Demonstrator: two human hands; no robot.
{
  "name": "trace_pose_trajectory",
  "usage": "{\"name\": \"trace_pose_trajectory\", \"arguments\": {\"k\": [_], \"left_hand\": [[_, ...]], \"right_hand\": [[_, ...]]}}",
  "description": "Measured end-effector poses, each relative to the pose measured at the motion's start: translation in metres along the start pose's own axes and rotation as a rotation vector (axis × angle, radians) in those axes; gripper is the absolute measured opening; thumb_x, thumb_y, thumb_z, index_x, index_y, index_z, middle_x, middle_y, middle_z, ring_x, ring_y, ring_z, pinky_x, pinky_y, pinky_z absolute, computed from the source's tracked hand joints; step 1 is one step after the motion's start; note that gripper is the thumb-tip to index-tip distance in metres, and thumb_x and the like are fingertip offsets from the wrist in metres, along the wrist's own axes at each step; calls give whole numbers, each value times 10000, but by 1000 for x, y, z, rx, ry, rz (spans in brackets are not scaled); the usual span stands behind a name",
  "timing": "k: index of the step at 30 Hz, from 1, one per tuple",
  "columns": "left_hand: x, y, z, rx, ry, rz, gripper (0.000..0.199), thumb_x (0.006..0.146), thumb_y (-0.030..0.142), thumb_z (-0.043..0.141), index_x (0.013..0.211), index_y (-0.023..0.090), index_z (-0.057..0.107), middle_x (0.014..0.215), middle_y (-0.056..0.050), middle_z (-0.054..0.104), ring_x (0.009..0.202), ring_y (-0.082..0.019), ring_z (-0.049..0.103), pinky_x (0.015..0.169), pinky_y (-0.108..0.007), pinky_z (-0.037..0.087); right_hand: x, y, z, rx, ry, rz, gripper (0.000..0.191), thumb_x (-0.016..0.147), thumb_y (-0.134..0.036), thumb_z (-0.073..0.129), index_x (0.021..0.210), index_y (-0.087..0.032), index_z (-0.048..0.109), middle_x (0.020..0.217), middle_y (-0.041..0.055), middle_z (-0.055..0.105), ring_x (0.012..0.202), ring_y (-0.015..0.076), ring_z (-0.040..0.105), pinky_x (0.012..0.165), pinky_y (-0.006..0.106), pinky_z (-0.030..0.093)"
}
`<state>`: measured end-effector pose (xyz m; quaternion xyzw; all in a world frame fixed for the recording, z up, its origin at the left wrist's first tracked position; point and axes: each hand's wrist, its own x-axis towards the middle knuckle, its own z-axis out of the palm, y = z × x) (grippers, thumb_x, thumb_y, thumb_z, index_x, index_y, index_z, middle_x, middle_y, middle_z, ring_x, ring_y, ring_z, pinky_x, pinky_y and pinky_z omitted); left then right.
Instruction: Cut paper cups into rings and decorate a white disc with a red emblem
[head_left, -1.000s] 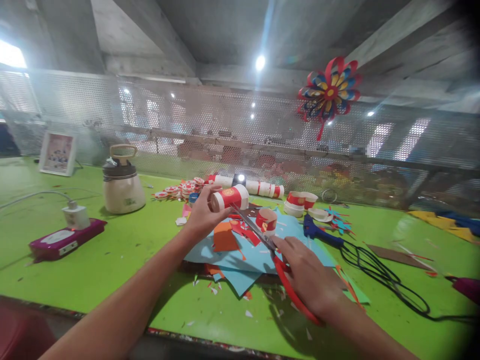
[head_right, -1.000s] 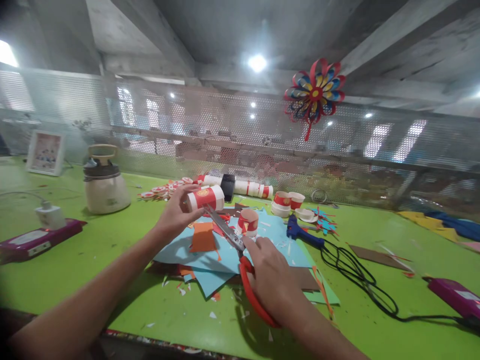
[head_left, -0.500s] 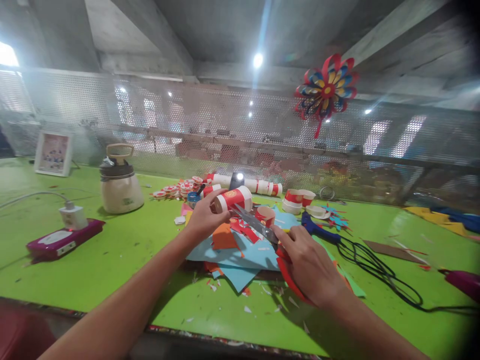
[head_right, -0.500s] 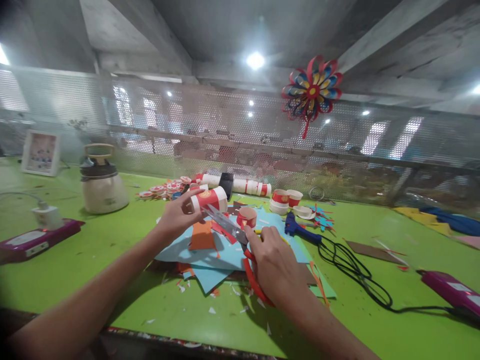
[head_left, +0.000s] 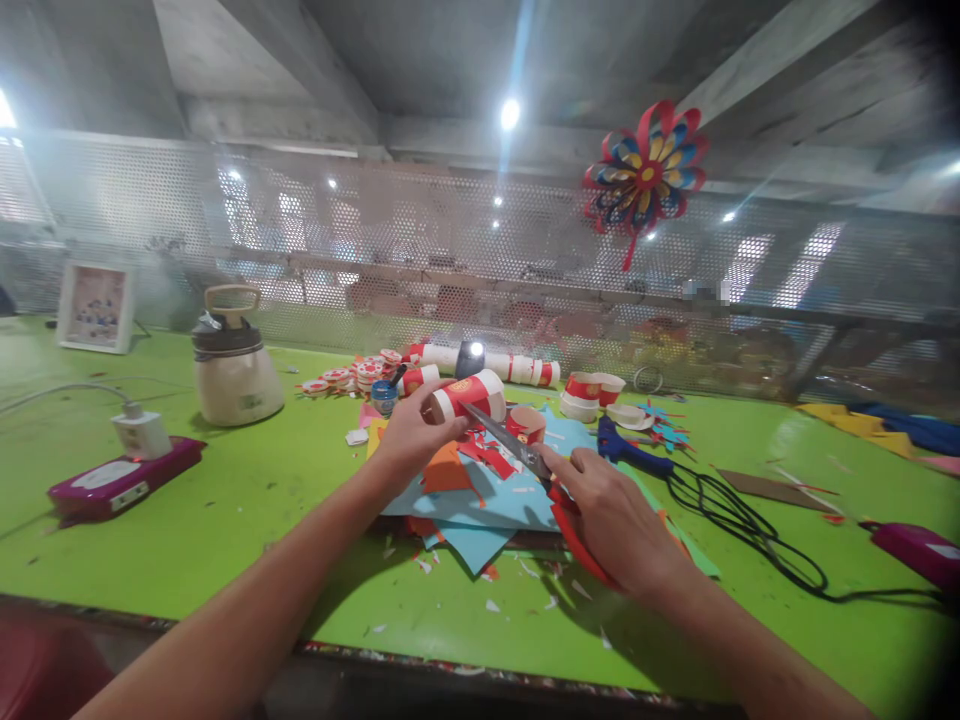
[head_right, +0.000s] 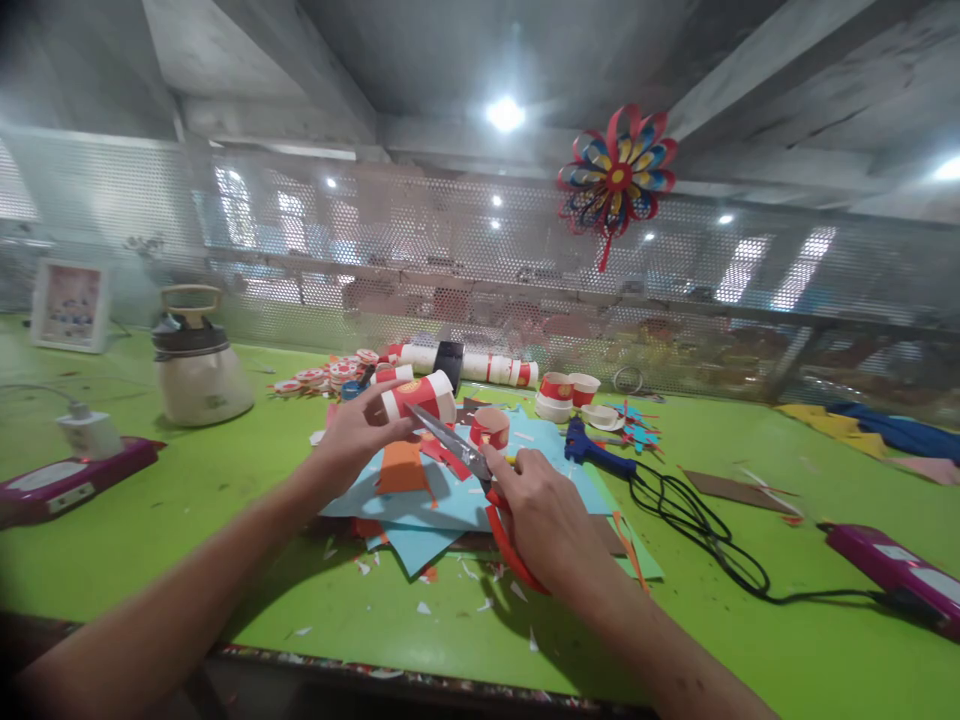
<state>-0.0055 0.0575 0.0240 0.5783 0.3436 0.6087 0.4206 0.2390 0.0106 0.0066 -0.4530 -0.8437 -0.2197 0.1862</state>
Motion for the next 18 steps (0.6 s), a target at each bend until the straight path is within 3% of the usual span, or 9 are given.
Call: {"name": "trace_pose_trajectory", "arguments": {"k": [11, 18], "left_hand": [[-2, 11, -3, -227, -34, -8, 731, 670, 210, 749, 1356, 138, 506, 1049, -122, 710, 994, -285, 655, 881, -422, 527], [0, 5, -8, -211, -86, -32, 734, 687, 224, 777, 1365, 150, 504, 1093, -133, 695, 986, -265, 658, 893, -420, 523]], "right_hand": [[2, 0, -3, 124, 12, 12, 456, 905, -115, 397, 1350, -104, 493, 865, 101, 495, 763, 238, 537, 692, 373, 471], [2, 1, -4, 53, -13, 22, 443, 919, -117, 405, 1351, -130, 498, 864, 96, 500, 743, 228, 536, 675, 358, 460]]}}
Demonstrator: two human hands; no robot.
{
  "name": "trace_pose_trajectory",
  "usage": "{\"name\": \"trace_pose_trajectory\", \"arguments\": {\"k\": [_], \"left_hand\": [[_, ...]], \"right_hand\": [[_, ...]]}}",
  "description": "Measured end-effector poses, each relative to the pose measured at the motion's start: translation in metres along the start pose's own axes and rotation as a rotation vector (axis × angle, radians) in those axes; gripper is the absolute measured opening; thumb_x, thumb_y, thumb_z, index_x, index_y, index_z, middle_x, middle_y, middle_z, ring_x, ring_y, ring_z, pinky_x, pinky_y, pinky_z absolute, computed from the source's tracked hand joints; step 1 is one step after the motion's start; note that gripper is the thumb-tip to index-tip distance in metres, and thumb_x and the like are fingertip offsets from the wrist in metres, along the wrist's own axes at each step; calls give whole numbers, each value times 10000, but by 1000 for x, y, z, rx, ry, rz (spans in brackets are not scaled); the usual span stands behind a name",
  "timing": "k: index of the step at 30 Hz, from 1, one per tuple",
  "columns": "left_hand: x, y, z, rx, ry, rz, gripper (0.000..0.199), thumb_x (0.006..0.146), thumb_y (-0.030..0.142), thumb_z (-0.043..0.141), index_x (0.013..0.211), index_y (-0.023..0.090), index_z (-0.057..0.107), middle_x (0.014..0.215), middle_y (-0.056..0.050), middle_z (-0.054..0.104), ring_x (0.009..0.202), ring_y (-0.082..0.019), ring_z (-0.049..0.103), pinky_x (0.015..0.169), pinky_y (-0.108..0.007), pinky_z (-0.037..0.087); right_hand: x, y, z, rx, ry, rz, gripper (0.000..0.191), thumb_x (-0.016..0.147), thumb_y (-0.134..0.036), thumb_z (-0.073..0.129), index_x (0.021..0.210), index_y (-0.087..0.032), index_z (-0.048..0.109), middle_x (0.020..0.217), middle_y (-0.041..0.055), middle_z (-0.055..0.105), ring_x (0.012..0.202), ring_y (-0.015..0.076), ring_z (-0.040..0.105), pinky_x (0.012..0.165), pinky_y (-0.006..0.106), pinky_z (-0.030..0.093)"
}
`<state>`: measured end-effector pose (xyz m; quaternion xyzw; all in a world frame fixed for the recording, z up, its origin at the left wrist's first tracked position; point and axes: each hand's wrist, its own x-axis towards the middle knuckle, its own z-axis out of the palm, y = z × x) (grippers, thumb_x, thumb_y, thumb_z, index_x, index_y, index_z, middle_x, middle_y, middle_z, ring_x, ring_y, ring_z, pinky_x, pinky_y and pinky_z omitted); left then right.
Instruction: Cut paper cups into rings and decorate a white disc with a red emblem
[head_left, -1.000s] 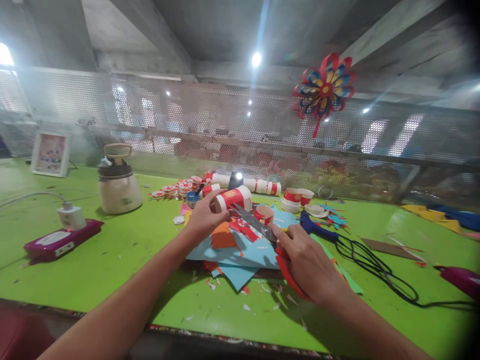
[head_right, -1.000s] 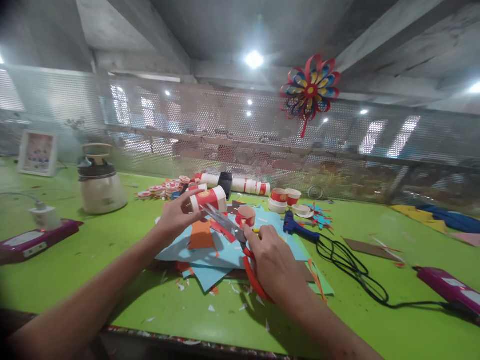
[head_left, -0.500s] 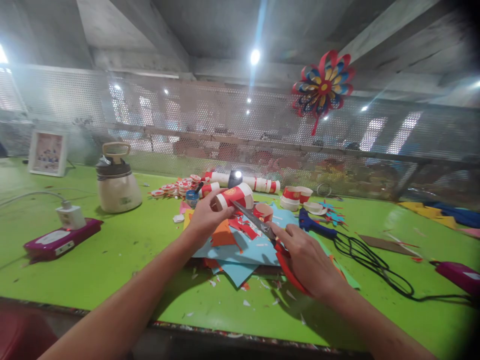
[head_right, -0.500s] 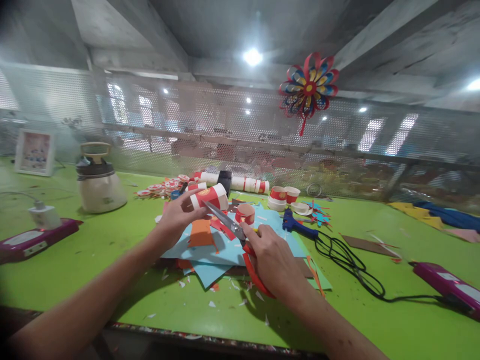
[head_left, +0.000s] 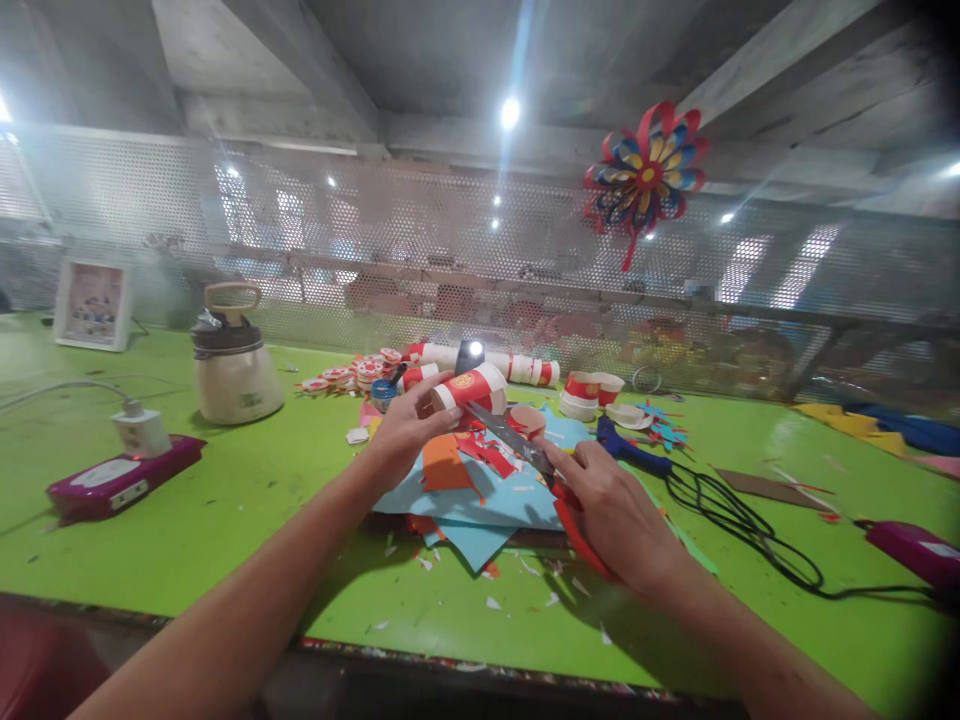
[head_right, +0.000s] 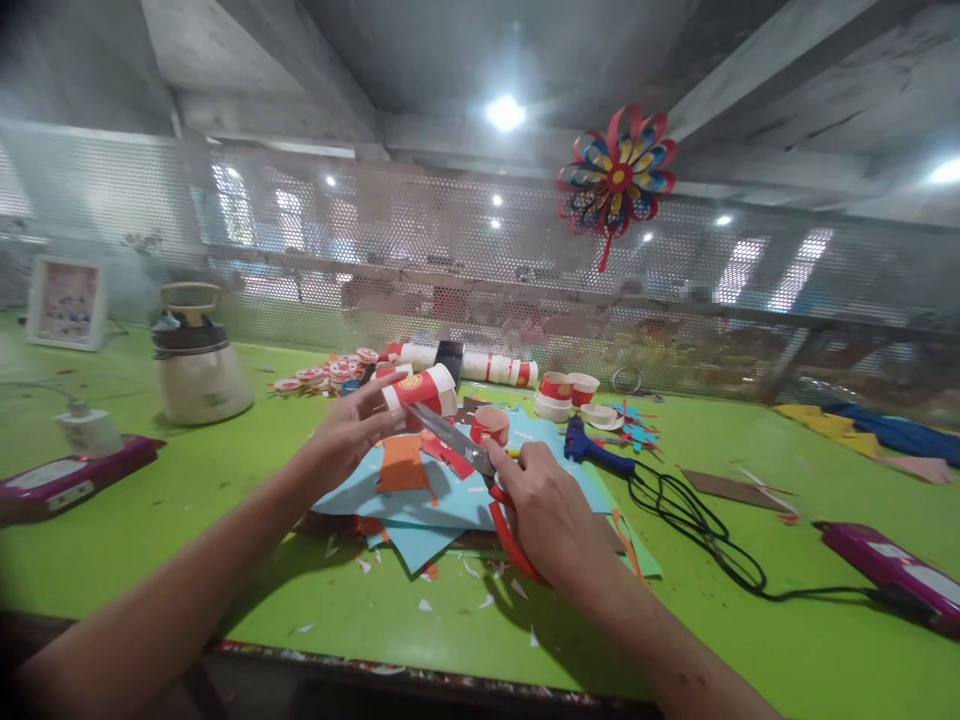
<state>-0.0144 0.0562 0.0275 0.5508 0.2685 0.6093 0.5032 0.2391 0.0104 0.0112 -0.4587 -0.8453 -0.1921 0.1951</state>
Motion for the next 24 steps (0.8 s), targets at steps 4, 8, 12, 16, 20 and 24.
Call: {"name": "trace_pose_trajectory", "arguments": {"k": [4, 8, 12, 16, 20, 24], "left_hand": [[-1, -1, 0, -4, -36, -7, 732, 719, 250, 769, 1382, 150, 478, 1054, -123, 691, 922, -253, 675, 882, -451, 531], [-1, -1, 2, -11, -52, -22, 731, 731, 248, 766, 1390, 153, 464, 987, -105, 697, 907, -255, 685, 897, -472, 525], [-1, -1, 2, -18, -54, -34, 716, 730, 249, 769, 1378, 157, 478, 1001, -118, 705, 945, -273, 684, 903, -474, 521], [0, -2, 0, -9, -52, -16, 697, 728, 257, 774, 1359, 147, 500, 1053, -137, 706, 954, -274, 684, 872, -448, 540], [0, -2, -3, 41, -51, 4, 693, 729, 265, 780, 1354, 136, 511, 1060, -149, 706, 926, -275, 688, 811, -430, 564], [1, -3, -5, 53, -58, 6, 675, 726, 257, 783, 1337, 126, 528, 1035, -147, 712, 910, -278, 686, 786, -434, 576]], "right_hand": [[-2, 4, 2, -60, -9, 1, 486, 892, -69, 388, 1358, -163, 490, 861, 89, 513, 704, 218, 530, 623, 326, 421], [-4, 7, 4, -62, 15, -14, 469, 903, -100, 403, 1360, -164, 483, 866, 85, 520, 709, 217, 524, 621, 318, 402], [-3, 6, 3, -23, 24, -10, 443, 900, -131, 430, 1336, -143, 509, 866, 86, 516, 705, 216, 522, 625, 320, 404], [0, 2, 1, 42, -8, 10, 464, 896, -90, 419, 1350, -137, 500, 874, 89, 513, 756, 231, 531, 676, 338, 431], [0, -1, 0, 86, -19, 8, 443, 921, -111, 403, 1356, -109, 493, 896, 104, 502, 781, 237, 529, 707, 353, 447], [0, 1, 2, 53, -20, 7, 431, 928, -107, 392, 1343, -113, 510, 880, 102, 499, 753, 233, 529, 685, 349, 439]]}}
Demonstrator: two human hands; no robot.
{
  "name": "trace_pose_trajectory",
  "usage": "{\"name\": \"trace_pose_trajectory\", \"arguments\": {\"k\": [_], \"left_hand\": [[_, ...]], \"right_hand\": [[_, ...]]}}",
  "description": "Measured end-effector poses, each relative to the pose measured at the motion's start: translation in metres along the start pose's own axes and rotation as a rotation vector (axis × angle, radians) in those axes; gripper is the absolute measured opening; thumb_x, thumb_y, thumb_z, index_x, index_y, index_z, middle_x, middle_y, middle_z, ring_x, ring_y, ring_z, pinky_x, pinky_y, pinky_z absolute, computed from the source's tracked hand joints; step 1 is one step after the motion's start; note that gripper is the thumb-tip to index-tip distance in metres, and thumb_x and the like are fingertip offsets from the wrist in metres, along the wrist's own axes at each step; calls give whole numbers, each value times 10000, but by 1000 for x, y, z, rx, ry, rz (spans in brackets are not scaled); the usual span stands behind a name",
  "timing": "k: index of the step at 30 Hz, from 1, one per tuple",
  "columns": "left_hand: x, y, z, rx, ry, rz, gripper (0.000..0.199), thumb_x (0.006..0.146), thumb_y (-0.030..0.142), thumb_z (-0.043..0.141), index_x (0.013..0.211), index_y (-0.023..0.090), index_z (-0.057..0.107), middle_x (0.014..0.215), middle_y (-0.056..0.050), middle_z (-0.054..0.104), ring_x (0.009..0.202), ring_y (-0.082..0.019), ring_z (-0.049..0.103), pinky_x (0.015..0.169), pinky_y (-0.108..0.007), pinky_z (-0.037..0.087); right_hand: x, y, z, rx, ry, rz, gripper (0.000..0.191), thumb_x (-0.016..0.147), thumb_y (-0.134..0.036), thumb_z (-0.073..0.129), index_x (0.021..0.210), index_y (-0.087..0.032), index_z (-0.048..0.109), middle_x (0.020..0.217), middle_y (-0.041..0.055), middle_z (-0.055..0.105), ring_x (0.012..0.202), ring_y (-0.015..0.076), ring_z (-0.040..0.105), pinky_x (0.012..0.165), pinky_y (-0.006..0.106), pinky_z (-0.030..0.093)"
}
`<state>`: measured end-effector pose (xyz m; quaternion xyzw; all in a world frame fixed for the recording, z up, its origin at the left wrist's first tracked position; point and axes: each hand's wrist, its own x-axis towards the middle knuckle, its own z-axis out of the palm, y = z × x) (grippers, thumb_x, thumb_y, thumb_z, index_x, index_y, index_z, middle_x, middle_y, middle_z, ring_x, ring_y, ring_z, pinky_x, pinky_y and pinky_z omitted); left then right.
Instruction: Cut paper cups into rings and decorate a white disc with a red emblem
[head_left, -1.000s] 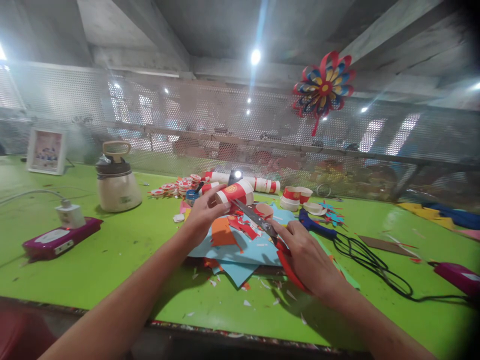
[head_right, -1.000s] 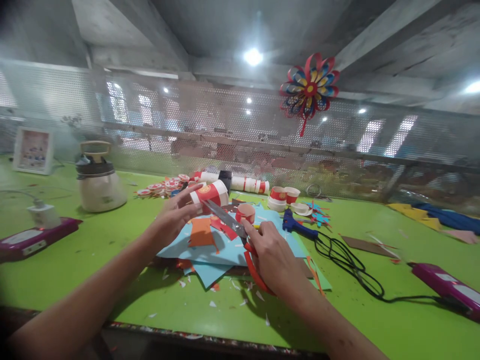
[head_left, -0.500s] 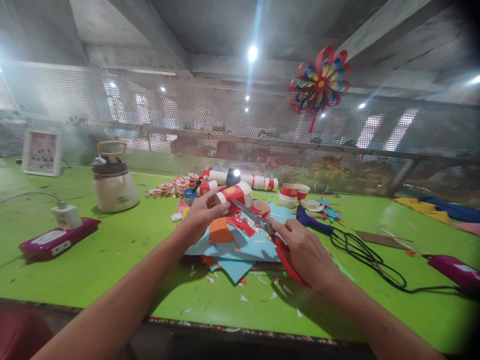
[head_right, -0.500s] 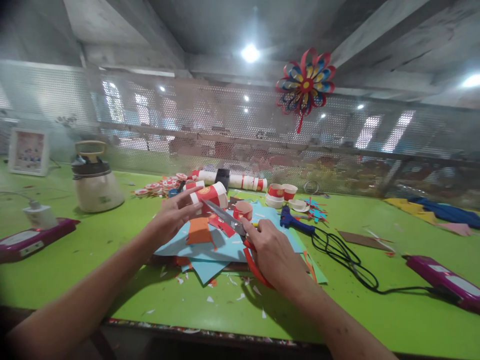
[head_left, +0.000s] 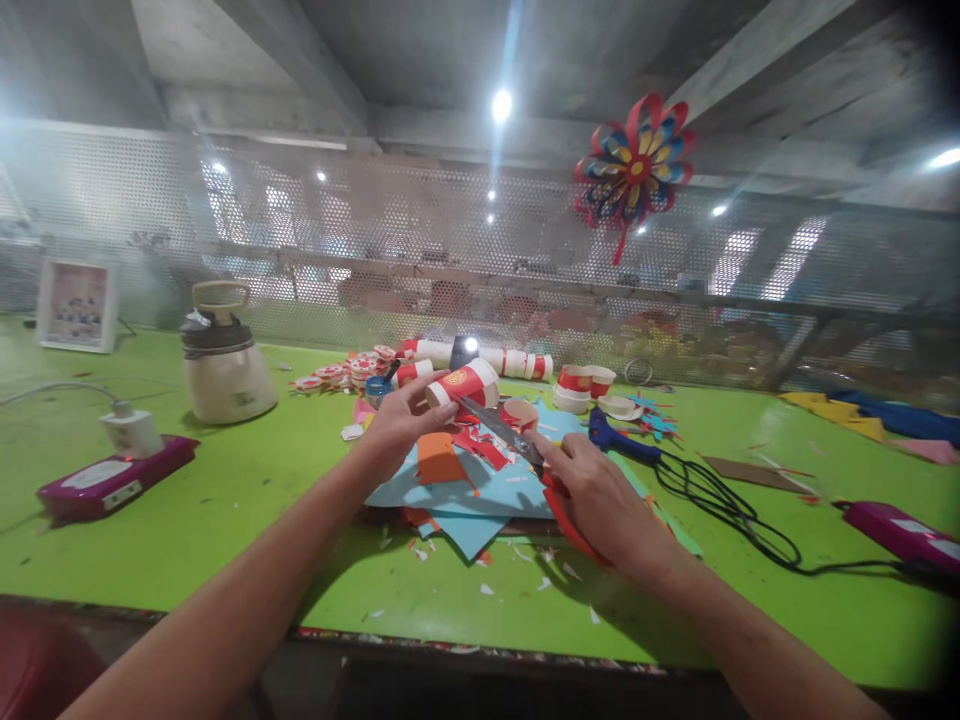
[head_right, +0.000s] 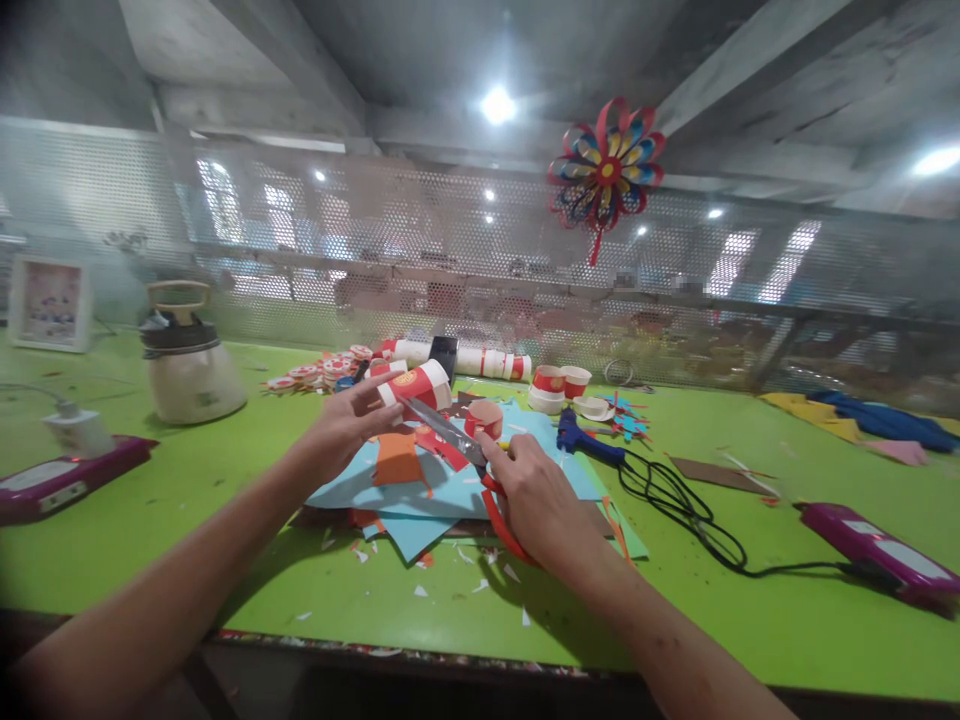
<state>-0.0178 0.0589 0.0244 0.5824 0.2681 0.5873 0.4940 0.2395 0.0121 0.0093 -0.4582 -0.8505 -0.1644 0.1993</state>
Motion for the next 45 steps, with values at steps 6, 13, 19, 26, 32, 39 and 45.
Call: {"name": "trace_pose_trajectory", "arguments": {"k": [6, 13, 19, 26, 32, 39, 45], "left_hand": [[-1, 0, 4, 10, -23, -6, 528, 743, 255, 766, 1232, 133, 608, 1000, -120, 711, 870, -243, 681, 796, -420, 580], [-1, -4, 2, 26, -26, -4, 498, 758, 267, 753, 1221, 144, 617, 852, -71, 684, 861, -241, 670, 818, -446, 576], [-1, -5, 1, 40, -21, 14, 513, 749, 260, 764, 1228, 151, 616, 825, -59, 678, 833, -228, 668, 823, -449, 575], [-1, -4, 2, 45, 3, 40, 586, 713, 242, 783, 1263, 151, 603, 985, -115, 724, 876, -256, 686, 826, -454, 568], [0, -4, 3, 98, 59, 75, 675, 685, 264, 802, 1312, 159, 575, 983, -108, 733, 865, -253, 688, 828, -439, 555], [0, -6, 8, 140, 110, 132, 728, 677, 284, 804, 1343, 153, 541, 1059, -116, 718, 969, -271, 660, 903, -450, 520], [-2, -7, 14, 97, 117, 164, 710, 696, 245, 778, 1355, 165, 526, 1142, -122, 695, 1032, -277, 644, 919, -436, 514]], "right_hand": [[0, 5, 0, -58, 38, -19, 421, 934, -114, 411, 1342, -139, 510, 859, 92, 507, 757, 239, 527, 664, 336, 415], [-1, 6, 0, -88, 30, -21, 430, 923, -116, 402, 1336, -160, 515, 853, 84, 504, 717, 225, 518, 640, 321, 389], [-2, 2, -1, -83, 30, 2, 425, 931, -108, 381, 1321, -139, 546, 846, 98, 530, 713, 224, 532, 644, 318, 388], [0, -4, -4, -20, -26, 56, 422, 923, -119, 408, 1311, -147, 571, 827, 95, 565, 719, 231, 556, 653, 322, 397], [0, -10, -6, 62, -76, 92, 459, 887, -99, 435, 1329, -146, 549, 876, 104, 591, 792, 248, 583, 701, 333, 437], [1, -17, -12, 143, -79, 132, 482, 869, -86, 424, 1329, -152, 551, 990, 138, 647, 893, 262, 625, 781, 351, 480], [-1, -22, -16, 131, -70, 131, 459, 887, -93, 397, 1310, -138, 569, 1002, 147, 676, 885, 260, 641, 755, 341, 494]]}}
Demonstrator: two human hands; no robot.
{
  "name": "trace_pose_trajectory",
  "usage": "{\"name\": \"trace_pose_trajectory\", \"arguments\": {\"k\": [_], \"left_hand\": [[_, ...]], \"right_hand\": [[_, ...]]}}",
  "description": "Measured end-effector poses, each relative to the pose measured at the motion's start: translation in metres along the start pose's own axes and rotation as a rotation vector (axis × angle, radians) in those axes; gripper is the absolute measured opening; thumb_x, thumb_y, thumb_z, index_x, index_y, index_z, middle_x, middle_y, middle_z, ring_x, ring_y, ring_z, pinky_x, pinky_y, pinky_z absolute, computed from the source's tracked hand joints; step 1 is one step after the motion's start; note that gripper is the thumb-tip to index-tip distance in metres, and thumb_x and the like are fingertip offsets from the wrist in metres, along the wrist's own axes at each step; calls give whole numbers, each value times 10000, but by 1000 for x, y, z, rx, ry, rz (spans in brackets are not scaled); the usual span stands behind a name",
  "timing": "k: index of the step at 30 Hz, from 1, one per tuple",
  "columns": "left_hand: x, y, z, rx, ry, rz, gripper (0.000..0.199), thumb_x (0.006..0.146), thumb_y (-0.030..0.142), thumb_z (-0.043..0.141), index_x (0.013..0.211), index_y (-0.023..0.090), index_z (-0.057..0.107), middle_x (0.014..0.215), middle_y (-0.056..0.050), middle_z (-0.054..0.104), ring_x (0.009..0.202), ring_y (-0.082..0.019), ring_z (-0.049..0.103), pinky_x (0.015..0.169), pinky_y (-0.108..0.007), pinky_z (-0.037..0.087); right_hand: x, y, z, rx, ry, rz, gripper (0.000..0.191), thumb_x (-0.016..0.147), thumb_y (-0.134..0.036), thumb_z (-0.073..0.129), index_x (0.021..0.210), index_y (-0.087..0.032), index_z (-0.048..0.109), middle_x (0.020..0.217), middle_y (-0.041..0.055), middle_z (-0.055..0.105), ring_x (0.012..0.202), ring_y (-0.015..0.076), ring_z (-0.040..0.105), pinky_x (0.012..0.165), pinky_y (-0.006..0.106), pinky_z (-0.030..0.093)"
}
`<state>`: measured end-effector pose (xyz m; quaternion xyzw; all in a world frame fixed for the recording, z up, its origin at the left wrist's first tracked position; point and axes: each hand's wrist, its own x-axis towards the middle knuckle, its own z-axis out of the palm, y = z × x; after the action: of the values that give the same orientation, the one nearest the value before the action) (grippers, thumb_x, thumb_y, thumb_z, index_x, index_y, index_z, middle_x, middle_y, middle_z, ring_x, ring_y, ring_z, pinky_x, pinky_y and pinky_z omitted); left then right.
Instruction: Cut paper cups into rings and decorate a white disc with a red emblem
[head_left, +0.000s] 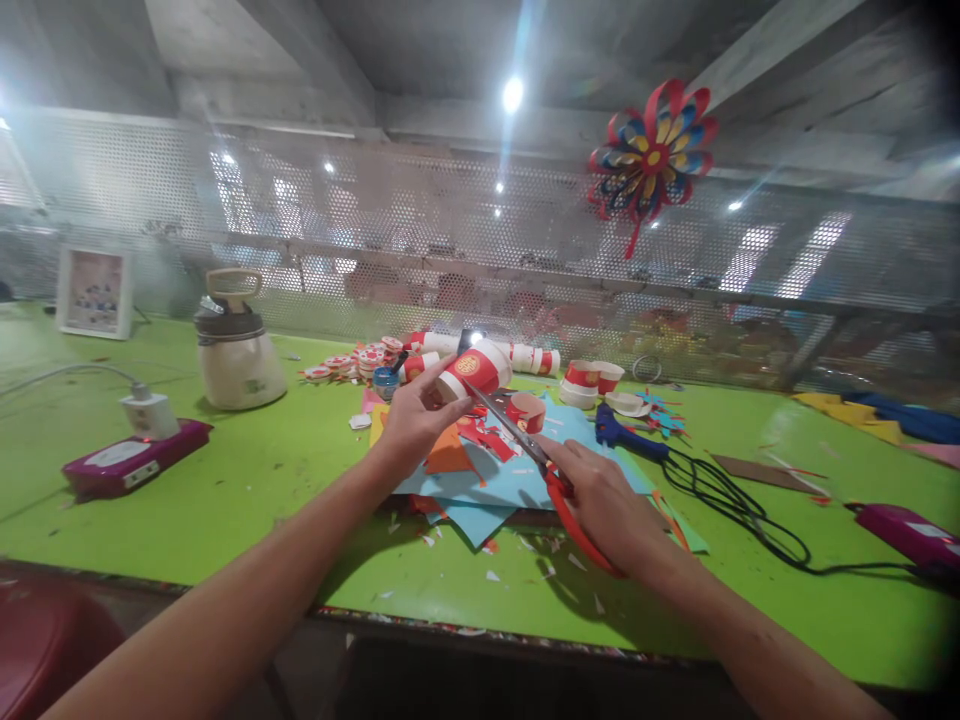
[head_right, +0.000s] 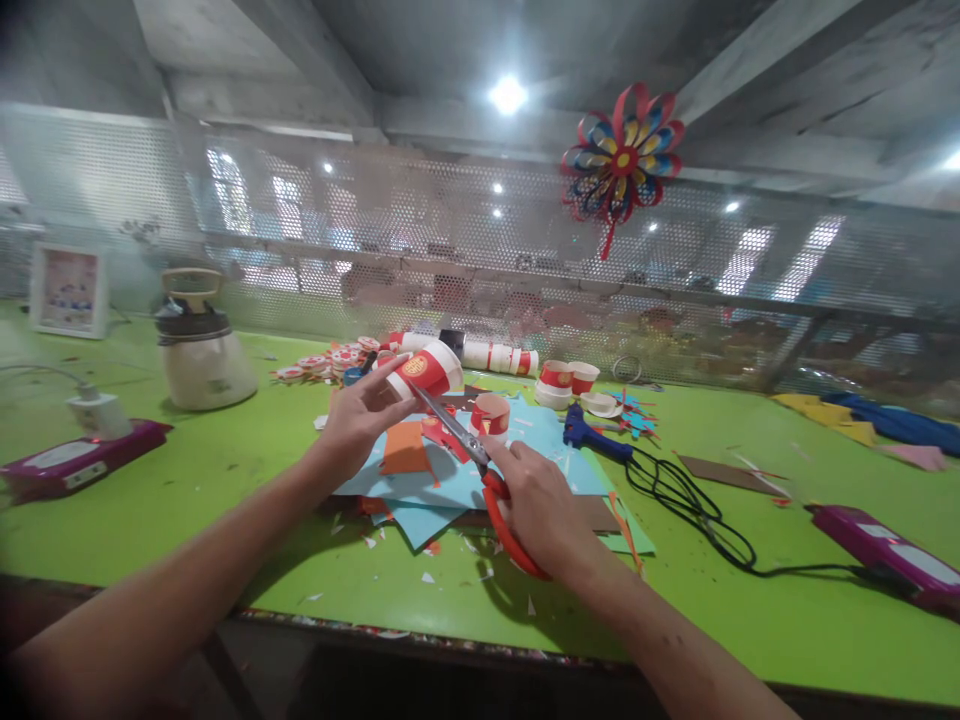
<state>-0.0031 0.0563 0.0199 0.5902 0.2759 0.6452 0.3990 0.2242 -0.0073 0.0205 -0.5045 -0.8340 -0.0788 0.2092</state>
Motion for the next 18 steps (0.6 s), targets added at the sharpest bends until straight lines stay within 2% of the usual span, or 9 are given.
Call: {"name": "trace_pose_trajectory", "arguments": {"k": [7, 9, 13, 18], "left_hand": [[-1, 1, 4, -115, 19, -3, 703, 665, 185, 789, 1327, 169, 555, 1092, -114, 707, 1020, -268, 643, 906, -414, 500], [-1, 2, 4, -193, 25, -39, 696, 667, 172, 787, 1324, 176, 558, 1063, -105, 713, 1016, -263, 642, 917, -407, 487], [0, 6, 4, -329, 21, -145, 556, 732, 207, 737, 1268, 149, 603, 986, -100, 716, 974, -249, 654, 913, -400, 483], [1, 5, 0, -362, -46, -210, 441, 745, 207, 733, 1170, 113, 662, 978, -141, 718, 865, -243, 669, 801, -402, 528]], "right_hand": [[1, 1, 2, -23, 11, -12, 438, 889, -99, 418, 1295, -143, 576, 989, 142, 685, 846, 263, 642, 730, 342, 486], [1, 2, 2, -28, -1, -1, 433, 891, -92, 413, 1290, -134, 579, 977, 143, 674, 857, 270, 637, 742, 350, 480], [2, 5, 4, -45, -30, 16, 446, 873, -62, 421, 1287, -119, 575, 937, 138, 651, 864, 280, 626, 771, 372, 471], [3, 6, 6, 32, -68, 32, 451, 896, -87, 435, 1331, -139, 542, 1001, 142, 634, 929, 282, 617, 821, 388, 468]]}}
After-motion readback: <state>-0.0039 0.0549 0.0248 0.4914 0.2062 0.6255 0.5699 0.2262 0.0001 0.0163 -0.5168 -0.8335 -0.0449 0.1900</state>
